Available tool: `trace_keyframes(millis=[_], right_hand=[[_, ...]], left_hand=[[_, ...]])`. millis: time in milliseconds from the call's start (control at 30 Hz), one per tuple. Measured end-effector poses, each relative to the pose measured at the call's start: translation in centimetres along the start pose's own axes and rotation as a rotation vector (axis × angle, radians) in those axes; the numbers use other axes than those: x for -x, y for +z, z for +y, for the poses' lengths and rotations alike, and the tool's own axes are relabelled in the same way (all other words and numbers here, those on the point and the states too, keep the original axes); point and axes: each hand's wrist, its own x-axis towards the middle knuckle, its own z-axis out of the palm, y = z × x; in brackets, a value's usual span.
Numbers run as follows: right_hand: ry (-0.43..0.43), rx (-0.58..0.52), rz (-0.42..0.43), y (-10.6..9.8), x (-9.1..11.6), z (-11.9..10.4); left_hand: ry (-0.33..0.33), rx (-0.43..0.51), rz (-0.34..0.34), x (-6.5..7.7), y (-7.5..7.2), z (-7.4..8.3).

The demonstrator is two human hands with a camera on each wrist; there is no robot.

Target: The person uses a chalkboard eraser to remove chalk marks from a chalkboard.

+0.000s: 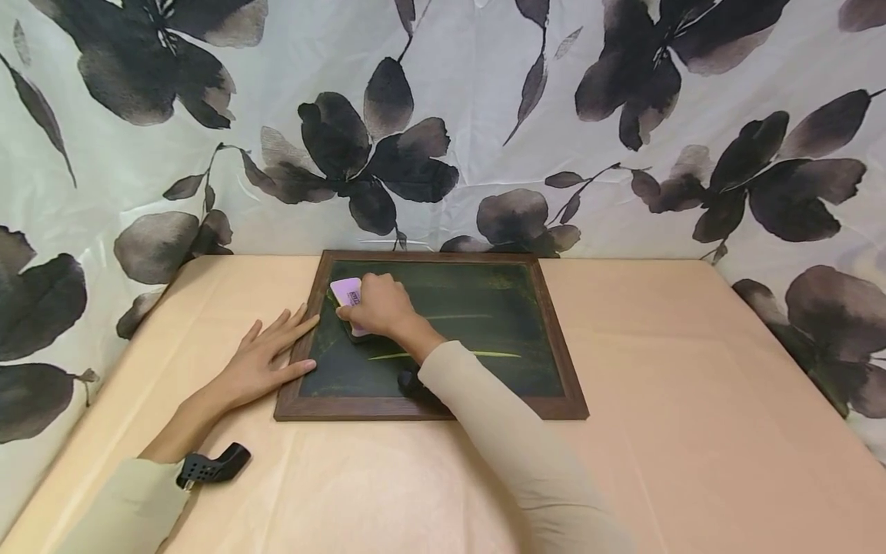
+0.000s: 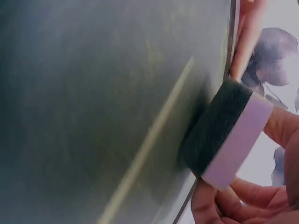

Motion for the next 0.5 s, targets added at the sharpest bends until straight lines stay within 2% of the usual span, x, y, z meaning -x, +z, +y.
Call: trace_keyframes(millis=[200,500], right_hand=[[0.014,0.128,0.01,0.7,0.5,-1.1],[0.155,0.125,-0.005,-0.1,0.8,-1.1]], left_hand=[[-0.004,0.011,-0.013,0.3,0.2,-0.1],[0.003,-0.01,-0.016,0.4,-0.1,0.0]])
